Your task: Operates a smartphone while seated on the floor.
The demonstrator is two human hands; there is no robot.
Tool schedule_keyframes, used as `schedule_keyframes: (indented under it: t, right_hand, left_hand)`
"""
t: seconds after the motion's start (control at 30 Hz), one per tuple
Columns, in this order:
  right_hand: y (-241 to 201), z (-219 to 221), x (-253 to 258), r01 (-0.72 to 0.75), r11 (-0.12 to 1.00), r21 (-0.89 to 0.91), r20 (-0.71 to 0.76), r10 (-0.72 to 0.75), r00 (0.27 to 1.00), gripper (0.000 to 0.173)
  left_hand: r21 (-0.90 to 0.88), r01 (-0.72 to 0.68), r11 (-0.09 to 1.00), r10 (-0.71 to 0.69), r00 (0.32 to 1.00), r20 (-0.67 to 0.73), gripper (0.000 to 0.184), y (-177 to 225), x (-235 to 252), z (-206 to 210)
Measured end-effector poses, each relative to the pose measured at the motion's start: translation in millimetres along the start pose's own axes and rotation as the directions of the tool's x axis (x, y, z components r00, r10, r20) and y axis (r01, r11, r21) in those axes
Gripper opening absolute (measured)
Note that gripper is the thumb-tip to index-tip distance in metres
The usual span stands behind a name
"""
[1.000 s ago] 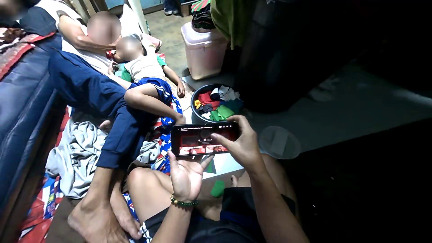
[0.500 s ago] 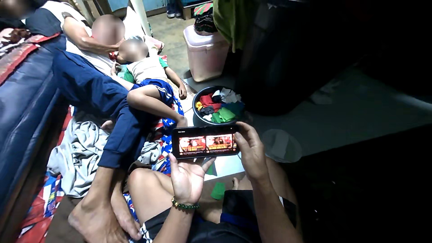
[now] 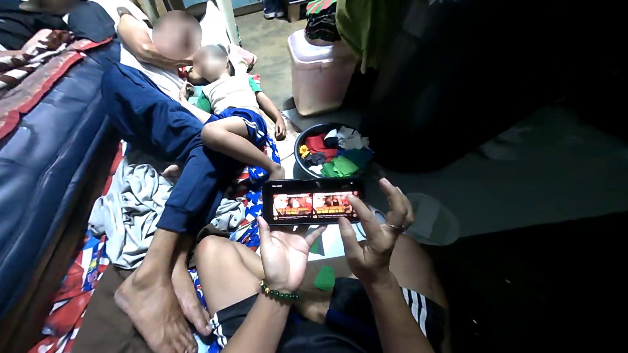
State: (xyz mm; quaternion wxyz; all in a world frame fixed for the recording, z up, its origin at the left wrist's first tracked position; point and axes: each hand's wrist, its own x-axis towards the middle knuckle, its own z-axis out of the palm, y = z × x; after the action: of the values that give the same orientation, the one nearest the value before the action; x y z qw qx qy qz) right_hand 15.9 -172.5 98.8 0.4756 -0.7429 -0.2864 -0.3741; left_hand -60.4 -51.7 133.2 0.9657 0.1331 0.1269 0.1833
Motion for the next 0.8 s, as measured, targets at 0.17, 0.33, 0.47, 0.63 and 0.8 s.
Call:
schedule_keyframes:
  t: [0.17, 0.33, 0.47, 0.63, 0.8]
  right_hand:
    - [0.6, 2.6, -2.2, 0.02, 1.0, 0.003, -0.006, -0.02, 1.0, 0.021]
    - [2.6, 3.6, -3.5, 0.043, 0.999, -0.016, -0.03, -0.043, 0.999, 0.021]
    - [2.9, 5.4, -5.5, 0.065, 0.998, -0.018, -0.009, -0.065, 0.998, 0.021]
    - [2.3, 7.9, -6.9, 0.067, 0.998, 0.0, 0.007, -0.067, 0.998, 0.021]
    - [1.6, 8.6, -6.4, 0.09, 0.996, 0.006, 0.031, -0.091, 0.995, 0.021]
  left_hand:
    - [0.006, -0.012, 1.0, 0.012, 1.0, -0.009, 0.069, -0.6, 1.3, 0.3]
    - [-0.023, -0.015, 1.0, 0.015, 1.0, -0.006, 0.069, -0.6, 1.9, -0.7]
    - [-0.024, -0.013, 1.0, 0.014, 1.0, 0.012, 0.068, -0.7, 2.2, -1.6]
    - [-0.021, -0.011, 1.0, 0.011, 1.0, 0.008, 0.068, 0.0, 2.6, -0.9]
    - [-0.009, -0.014, 1.0, 0.014, 1.0, 0.014, 0.068, 0.0, 3.1, -1.8]
